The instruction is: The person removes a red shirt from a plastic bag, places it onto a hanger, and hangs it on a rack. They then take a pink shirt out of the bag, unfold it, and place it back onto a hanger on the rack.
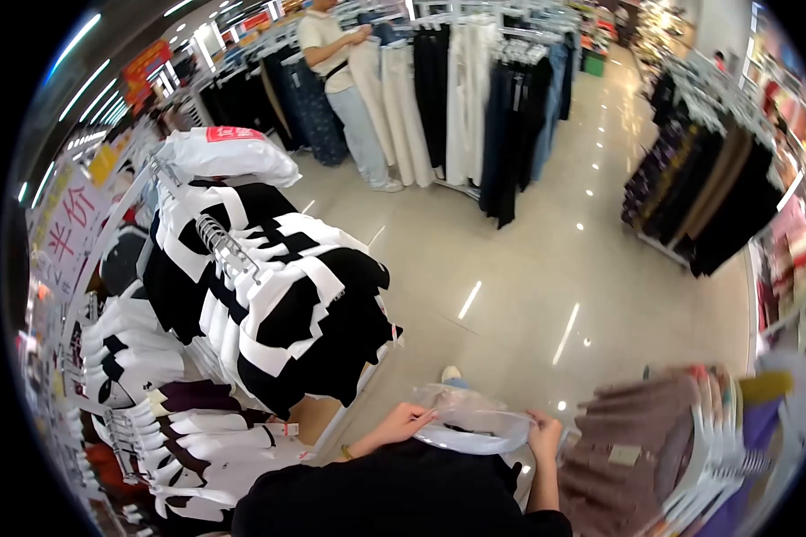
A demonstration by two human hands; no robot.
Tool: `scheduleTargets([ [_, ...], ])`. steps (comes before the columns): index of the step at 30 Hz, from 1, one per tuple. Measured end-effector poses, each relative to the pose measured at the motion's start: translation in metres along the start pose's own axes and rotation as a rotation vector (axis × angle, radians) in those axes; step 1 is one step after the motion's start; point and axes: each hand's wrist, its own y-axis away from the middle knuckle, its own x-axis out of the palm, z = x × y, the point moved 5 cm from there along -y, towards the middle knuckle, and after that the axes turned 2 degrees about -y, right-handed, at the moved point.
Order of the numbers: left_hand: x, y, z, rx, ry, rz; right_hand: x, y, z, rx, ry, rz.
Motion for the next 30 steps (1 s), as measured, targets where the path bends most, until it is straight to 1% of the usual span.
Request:
scheduleTargets([
  [1,-0.010,-0.023,-0.006,0.089,0.032,-0.035,-0.002,-0.022,0.006,0.043,-0.141,-0.022],
  [2,-0.023,-0.048,-0.010,0.183,0.062,-0.066,-0.001,-0.043,0.018,0.032,-0.128,-0.008],
  [3,-0.029,-0.074,0.002,0.137,-0.039,-0.030,-0.004,-0.061,0.027,0.183,-0.262,-0.032],
  [4,-0.037,-0.102,0.015,0.139,-0.016,-0.047,-0.007,-0.080,0.035,0.329,-0.389,-0.058],
  [5,-0.049,-0.127,0.023,0.248,-0.102,-0.146,-0.005,-0.097,0.053,0.263,-0.446,-0.148],
  [6,-0.060,-0.142,0.024,0.344,-0.193,-0.247,-0.001,-0.119,0.063,0.250,-0.426,-0.122],
  [8,-0.095,-0.163,0.012,0.104,-0.346,-0.265,0.000,-0.146,0.080,0.157,-0.454,-0.258],
  [9,-0.101,-0.165,0.012,0.060,-0.331,-0.269,0.002,-0.160,0.082,0.213,-0.455,-0.255],
  [10,-0.115,-0.169,0.009,0.045,-0.340,-0.394,0.006,-0.173,0.090,0.229,-0.447,-0.222],
  [11,-0.128,-0.173,0.008,0.036,-0.357,-0.523,0.005,-0.187,0.103,0.188,-0.428,-0.223],
  [12,-0.131,-0.180,0.015,0.009,-0.361,-0.537,0.007,-0.204,0.116,0.143,-0.413,-0.225],
  [14,-0.116,-0.193,0.042,-0.215,-0.342,-0.346,0.015,-0.239,0.136,0.127,-0.390,-0.172],
  [15,-0.110,-0.199,0.048,-0.291,-0.259,-0.292,0.018,-0.257,0.144,0.098,-0.366,-0.146],
  [16,-0.117,-0.203,0.042,-0.315,-0.243,-0.313,0.021,-0.277,0.147,0.092,-0.358,-0.111],
  [18,-0.125,-0.217,0.023,-0.176,0.033,-0.243,0.031,-0.320,0.154,0.076,-0.361,-0.014],
  [19,-0.130,-0.229,0.021,0.039,0.031,-0.336,0.037,-0.340,0.162,0.091,-0.365,0.012],
  [20,-0.132,-0.242,0.029,0.016,0.037,-0.372,0.043,-0.361,0.167,0.083,-0.363,0.054],
  [22,-0.158,-0.273,0.003,0.011,0.110,-0.248,0.055,-0.407,0.179,0.046,-0.346,0.185],
  [23,-0.173,-0.288,-0.013,0.003,0.113,-0.281,0.065,-0.426,0.195,0.028,-0.372,0.286],
  [24,-0.187,-0.304,-0.034,0.036,0.153,-0.292,0.076,-0.448,0.205,0.011,-0.372,0.312],
  [25,-0.199,-0.320,-0.055,0.070,0.194,-0.299,0.090,-0.467,0.218,-0.087,-0.303,0.465],
  [26,-0.212,-0.336,-0.075,0.063,0.198,-0.322,0.104,-0.481,0.232,-0.182,-0.232,0.615],
  [28,-0.229,-0.367,-0.102,-0.005,0.181,-0.354,0.140,-0.501,0.256,-0.120,-0.220,0.900],
  [29,-0.234,-0.383,-0.107,0.085,0.220,-0.429,0.159,-0.507,0.263,-0.100,-0.216,1.040],
  [30,-0.241,-0.396,-0.114,0.082,0.225,-0.441,0.176,-0.506,0.275,-0.239,-0.309,1.163],
])
